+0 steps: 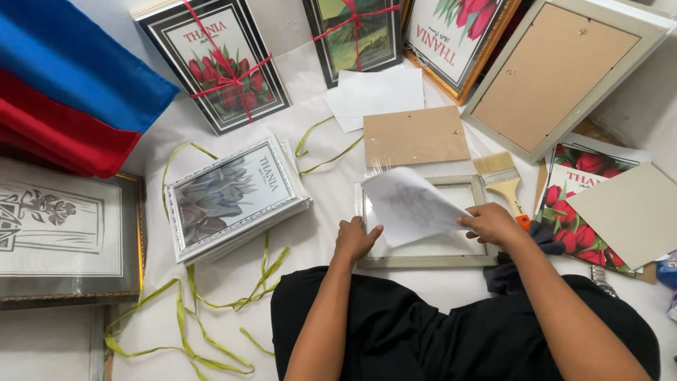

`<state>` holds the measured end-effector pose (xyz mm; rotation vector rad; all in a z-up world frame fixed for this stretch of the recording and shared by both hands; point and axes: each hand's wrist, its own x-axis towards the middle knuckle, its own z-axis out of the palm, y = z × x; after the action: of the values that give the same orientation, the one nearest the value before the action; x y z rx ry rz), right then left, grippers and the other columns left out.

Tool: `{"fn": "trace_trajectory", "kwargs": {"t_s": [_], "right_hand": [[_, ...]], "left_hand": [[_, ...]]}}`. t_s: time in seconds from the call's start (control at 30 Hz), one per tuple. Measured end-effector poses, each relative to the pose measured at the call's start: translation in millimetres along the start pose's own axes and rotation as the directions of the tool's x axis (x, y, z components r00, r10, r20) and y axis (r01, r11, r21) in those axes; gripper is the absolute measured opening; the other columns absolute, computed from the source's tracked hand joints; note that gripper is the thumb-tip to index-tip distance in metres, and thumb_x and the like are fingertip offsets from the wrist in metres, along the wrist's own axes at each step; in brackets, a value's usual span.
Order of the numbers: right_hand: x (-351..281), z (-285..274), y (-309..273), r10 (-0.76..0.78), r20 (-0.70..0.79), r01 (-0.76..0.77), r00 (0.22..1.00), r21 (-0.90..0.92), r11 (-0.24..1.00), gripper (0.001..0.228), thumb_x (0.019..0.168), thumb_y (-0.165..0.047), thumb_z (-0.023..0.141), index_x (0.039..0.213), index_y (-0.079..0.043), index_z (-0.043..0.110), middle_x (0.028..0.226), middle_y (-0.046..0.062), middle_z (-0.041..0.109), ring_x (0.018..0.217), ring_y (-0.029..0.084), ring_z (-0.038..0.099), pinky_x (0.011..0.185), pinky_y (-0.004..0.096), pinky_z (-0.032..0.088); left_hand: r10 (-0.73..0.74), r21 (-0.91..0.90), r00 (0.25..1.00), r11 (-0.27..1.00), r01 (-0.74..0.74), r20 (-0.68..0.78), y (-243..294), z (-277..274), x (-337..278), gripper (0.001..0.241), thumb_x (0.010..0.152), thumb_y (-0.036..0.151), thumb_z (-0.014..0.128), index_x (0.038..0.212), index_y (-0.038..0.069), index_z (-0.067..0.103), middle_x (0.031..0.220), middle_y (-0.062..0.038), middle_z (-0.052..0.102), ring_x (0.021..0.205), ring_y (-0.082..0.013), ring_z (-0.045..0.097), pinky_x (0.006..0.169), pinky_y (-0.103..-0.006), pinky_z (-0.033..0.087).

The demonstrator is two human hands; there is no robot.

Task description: Assembling a picture frame by cleaning the glass, inserting artwork, and securing the backing board.

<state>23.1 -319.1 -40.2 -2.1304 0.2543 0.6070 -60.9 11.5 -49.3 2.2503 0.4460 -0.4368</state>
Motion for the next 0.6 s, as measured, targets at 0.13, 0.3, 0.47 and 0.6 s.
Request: {"fn": "trace_trajectory", "kwargs": {"t_s": [0.13, 0.3, 0.47, 0.6], "right_hand": [[-50.2, -15.5, -41.1, -0.079, 0.006, 0.072, 0.997, 0.354, 0.932, 0.053, 0.093, -0.019, 0.068, 0.137, 0.008, 0.06, 0.121, 0.031, 0.068, 0.086, 0.033, 0.075, 0.067, 0.034, 0.06], [-67.6, 7.8, -61.1, -0.17, 0.032, 0.127, 0.985, 0.537, 0.834, 0.058, 0.097, -0.025, 0.068, 0.142, 0.009, 0.051, 0.119, 0.024, 0.067, 0.09, 0.032, 0.073, 0.071, 0.035, 0.061], [-42.6, 31.0, -36.4, -0.213, 0.12, 0.157, 0.97, 0.362, 0.919, 0.056, 0.095, -0.024, 0.071, 0.146, -0.006, 0.057, 0.119, 0.024, 0.07, 0.085, 0.033, 0.075, 0.063, 0.036, 0.06], [-45.8, 32.8, -42.8, -0.251, 0.108, 0.191, 0.962, 0.392, 0.9, 0.05, 0.098, -0.023, 0.067, 0.147, -0.013, 0.058, 0.122, 0.022, 0.069, 0.089, 0.032, 0.073, 0.068, 0.035, 0.059]], "left_hand": [[0.015, -0.284, 0.992, 0.958, 0.022, 0.128, -6.9, 1.0, 6.8, 0.089, 0.09, 0.066, 0.071, 0.146, -0.001, 0.052, 0.129, -0.028, 0.063, 0.121, -0.0361, 0.066, 0.096, -0.044, 0.054], [0.189, -0.6, 0.935, 0.799, 0.03, 0.299, 45.8, -27.1, -53.2, 0.091, 0.087, 0.053, 0.079, 0.152, 0.0, 0.046, 0.131, -0.025, 0.067, 0.109, -0.0258, 0.067, 0.089, -0.0334, 0.053], [0.224, -0.763, 0.954, 0.647, 0.007, 0.199, 26.0, -14.8, -25.0, 0.077, 0.093, 0.049, 0.076, 0.15, 0.007, 0.05, 0.123, -0.02, 0.071, 0.1, -0.0226, 0.075, 0.074, -0.0231, 0.06], [0.161, -0.709, 0.965, 0.705, 0.033, 0.205, 18.1, -11.3, -18.7, 0.064, 0.094, 0.059, 0.07, 0.127, 0.004, 0.07, 0.111, -0.018, 0.076, 0.097, -0.0208, 0.076, 0.077, -0.0251, 0.06]]}}
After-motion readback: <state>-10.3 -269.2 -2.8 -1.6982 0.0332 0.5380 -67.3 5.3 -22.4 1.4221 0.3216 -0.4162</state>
